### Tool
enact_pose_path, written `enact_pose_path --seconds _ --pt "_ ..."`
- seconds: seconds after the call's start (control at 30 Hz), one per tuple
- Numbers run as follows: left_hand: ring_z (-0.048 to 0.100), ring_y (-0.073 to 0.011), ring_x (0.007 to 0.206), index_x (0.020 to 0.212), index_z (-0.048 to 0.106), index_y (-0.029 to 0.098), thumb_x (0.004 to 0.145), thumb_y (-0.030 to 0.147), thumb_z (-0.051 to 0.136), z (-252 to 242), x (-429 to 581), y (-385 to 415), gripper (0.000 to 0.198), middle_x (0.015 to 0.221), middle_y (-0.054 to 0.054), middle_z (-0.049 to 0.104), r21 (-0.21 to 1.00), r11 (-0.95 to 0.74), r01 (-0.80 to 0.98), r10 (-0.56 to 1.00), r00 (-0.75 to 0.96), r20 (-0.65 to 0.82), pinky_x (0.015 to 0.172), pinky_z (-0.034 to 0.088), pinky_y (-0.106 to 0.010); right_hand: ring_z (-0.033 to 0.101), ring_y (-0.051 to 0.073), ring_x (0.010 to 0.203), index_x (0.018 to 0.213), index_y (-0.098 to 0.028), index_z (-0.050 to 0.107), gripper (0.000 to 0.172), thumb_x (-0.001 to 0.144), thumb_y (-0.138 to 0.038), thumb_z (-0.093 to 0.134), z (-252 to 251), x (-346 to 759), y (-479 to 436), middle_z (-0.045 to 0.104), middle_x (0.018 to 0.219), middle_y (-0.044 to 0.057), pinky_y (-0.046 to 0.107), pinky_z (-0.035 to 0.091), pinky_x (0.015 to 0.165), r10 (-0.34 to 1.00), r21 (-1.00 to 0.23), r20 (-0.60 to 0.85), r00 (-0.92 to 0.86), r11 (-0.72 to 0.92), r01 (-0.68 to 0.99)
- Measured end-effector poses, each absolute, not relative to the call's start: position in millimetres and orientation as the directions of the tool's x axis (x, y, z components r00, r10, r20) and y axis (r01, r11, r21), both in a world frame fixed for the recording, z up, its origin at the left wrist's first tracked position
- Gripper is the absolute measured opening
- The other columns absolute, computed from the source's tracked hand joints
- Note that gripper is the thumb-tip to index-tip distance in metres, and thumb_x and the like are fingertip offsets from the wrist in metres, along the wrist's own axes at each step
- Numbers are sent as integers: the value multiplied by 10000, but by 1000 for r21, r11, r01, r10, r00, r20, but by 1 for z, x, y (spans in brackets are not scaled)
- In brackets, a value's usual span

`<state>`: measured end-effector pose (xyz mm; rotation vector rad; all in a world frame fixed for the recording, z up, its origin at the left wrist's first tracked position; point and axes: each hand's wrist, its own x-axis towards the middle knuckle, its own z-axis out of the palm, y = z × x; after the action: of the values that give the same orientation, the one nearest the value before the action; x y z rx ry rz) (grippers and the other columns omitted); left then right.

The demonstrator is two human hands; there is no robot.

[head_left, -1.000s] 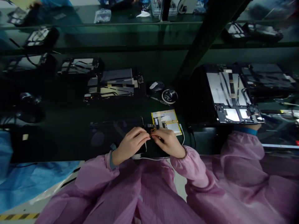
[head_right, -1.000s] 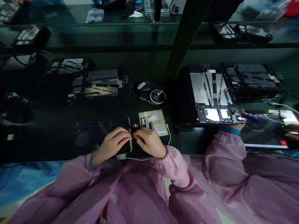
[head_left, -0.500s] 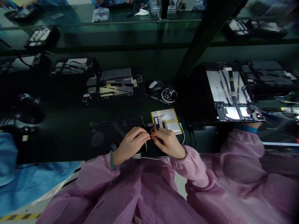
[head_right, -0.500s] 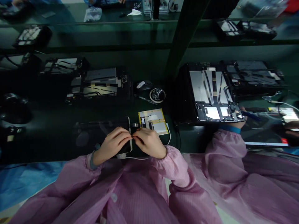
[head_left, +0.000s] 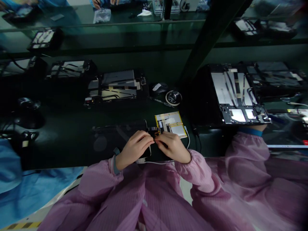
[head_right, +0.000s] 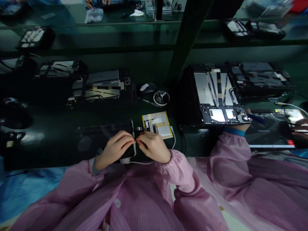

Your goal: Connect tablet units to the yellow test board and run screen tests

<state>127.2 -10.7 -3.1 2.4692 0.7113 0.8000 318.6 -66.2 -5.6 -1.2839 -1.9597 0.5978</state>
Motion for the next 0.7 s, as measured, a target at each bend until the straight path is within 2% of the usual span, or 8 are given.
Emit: enact_pose_path --seconds 0.33,0.5,0.7 --pt "595 -145 801 898 597 186 932 181 540 -3 127 -10 67 851 -25 610 547 -770 330 585 707 397 754 521 -274 565 149 687 895 -183 625 161 945 -172 473 -7 319 -67 653 761 39 262 438 616 910 -687 310 -275 414 597" --pt "608 -141 811 1030 594 188 939 209 537 -6 127 -11 109 881 -26 624 538 -767 351 597 698 396 762 527 -270 545 152 692 889 -184 629 175 951 -183 465 -5 318 -68 642 766 43 270 436 619 907 -675 324 -270 421 606" --pt "613 -138 802 906 613 181 945 205 521 0 129 -11 103 858 -26 624 526 -769 365 600 696 394 763 534 -270 538 172 735 908 -179 646 176 948 -187 475 -4 317 -67 650 775 51 293 458 663 902 -655 343 -263 430 621"
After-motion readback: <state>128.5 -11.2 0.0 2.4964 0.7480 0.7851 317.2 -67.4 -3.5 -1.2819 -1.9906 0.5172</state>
